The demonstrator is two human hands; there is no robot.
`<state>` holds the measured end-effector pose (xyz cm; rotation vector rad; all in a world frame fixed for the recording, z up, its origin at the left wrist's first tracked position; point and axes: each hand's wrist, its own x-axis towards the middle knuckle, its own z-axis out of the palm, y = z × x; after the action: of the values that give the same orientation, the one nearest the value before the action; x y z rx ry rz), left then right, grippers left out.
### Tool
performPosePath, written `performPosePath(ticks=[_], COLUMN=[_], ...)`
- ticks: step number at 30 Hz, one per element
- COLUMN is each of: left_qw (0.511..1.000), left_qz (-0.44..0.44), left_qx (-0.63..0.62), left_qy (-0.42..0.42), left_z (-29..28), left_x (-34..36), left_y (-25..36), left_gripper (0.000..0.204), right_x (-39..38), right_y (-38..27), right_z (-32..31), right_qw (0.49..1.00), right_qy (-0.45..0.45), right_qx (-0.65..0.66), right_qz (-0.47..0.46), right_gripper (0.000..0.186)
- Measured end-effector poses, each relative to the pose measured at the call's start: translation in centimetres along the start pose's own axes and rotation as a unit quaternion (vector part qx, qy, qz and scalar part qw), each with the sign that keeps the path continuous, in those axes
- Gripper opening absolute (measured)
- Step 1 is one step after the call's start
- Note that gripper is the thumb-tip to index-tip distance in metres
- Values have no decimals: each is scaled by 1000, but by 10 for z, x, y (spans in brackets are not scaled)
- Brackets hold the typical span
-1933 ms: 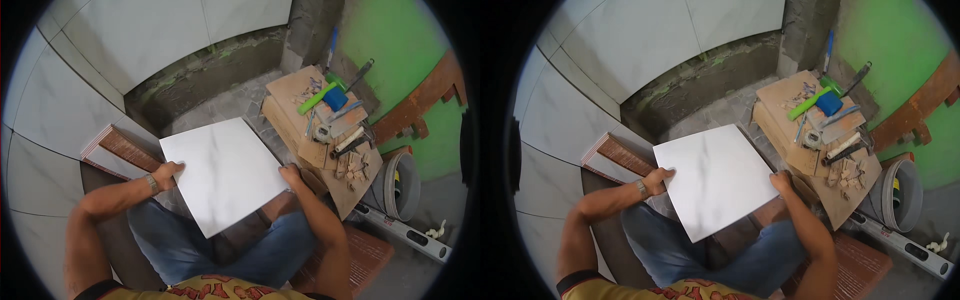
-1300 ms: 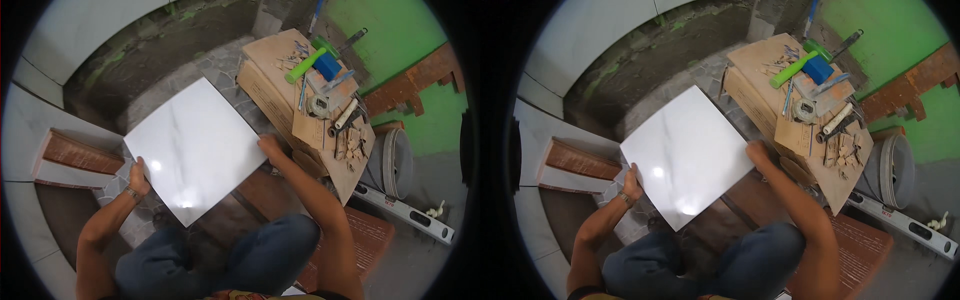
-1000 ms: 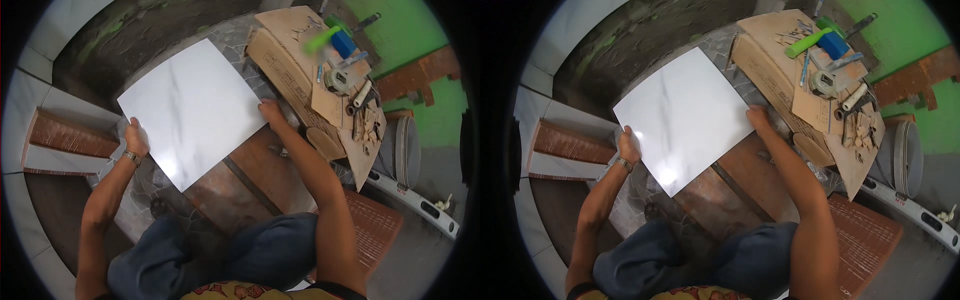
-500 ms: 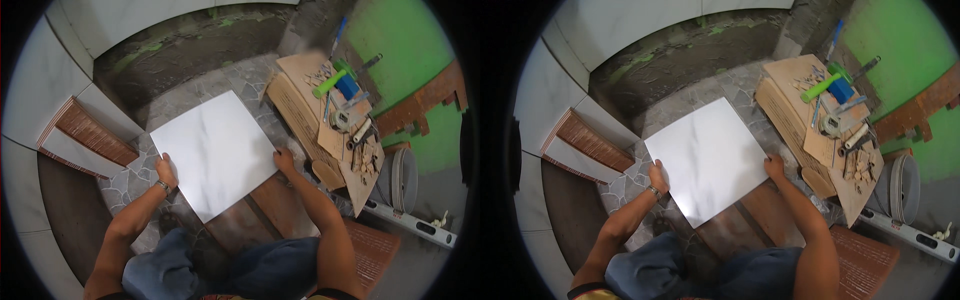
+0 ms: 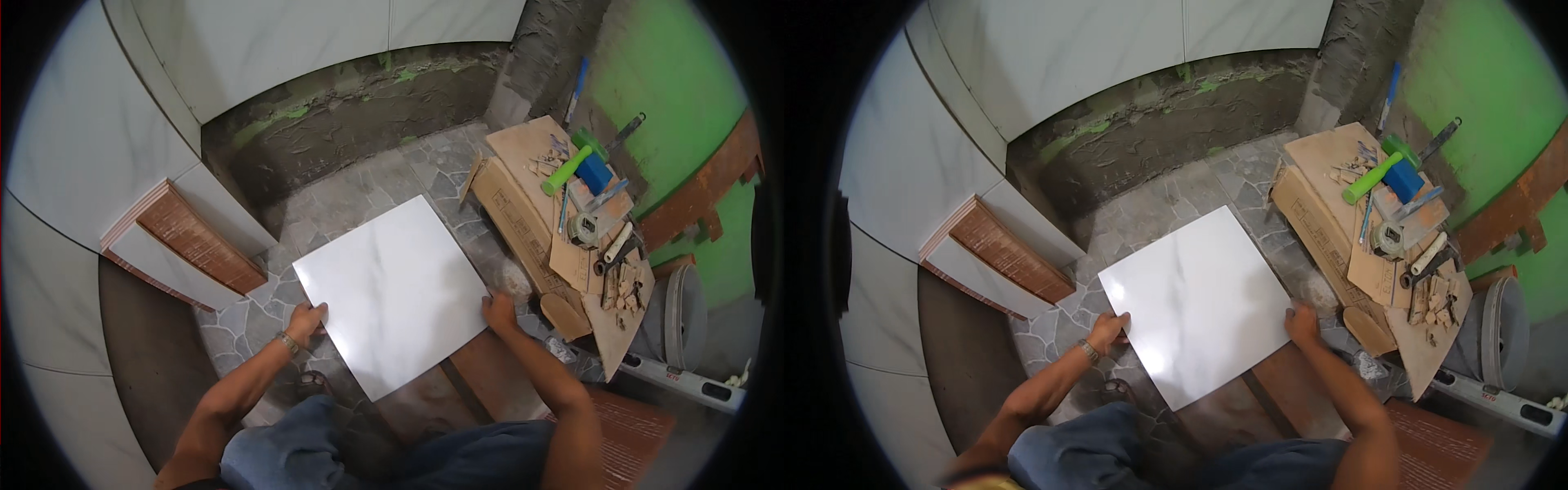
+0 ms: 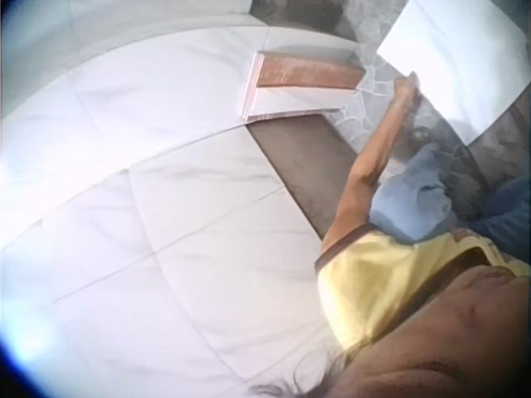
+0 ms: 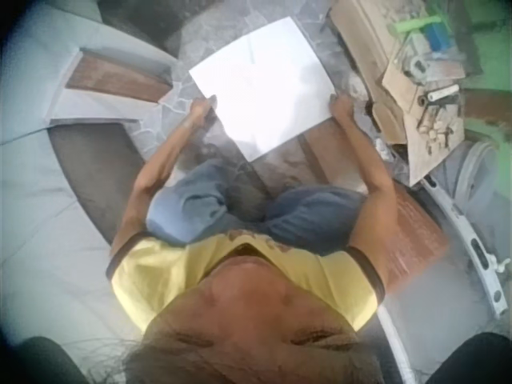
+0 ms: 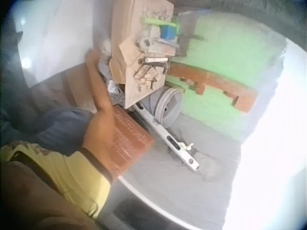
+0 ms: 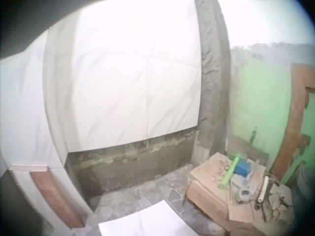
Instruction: The person measures white floor tiles with a measuring tape, marks them with a pen, and checks the alignment against a wall using a spirit level.
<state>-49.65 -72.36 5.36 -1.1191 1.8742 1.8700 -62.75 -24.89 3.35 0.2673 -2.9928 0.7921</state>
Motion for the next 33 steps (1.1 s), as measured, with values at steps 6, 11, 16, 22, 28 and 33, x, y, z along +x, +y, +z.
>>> performPosePath(ticks=[6, 11, 16, 22, 28, 33], left_qw=[994, 996, 995, 995, 997, 994], left_qz=[-8, -10, -11, -94, -71, -70], left_qx=[-109, -93, -85, -15, -6, 24], left_qy=[19, 8, -46, -38, -37, -78], left_z=[7, 29, 36, 25, 10, 5], left_x=[-15, -39, -44, -40, -29, -33], left_y=[-4, 31, 25, 40, 35, 41], left_gripper=[32, 33, 42, 36, 20, 17], right_x=[17, 22, 14, 13, 20, 14], right_y=[5, -14, 12, -6, -23, -21], right_z=[-14, -31, -18, -25, -44, -42], right_qw=[994, 990, 983, 979, 967, 967], right_qy=[-76, -97, -127, -148, -222, -206], right_qx=[-5, 4, -100, -77, -63, -54], right_qz=[75, 99, 87, 114, 111, 137], right_gripper=[28, 32, 39, 47, 47, 44])
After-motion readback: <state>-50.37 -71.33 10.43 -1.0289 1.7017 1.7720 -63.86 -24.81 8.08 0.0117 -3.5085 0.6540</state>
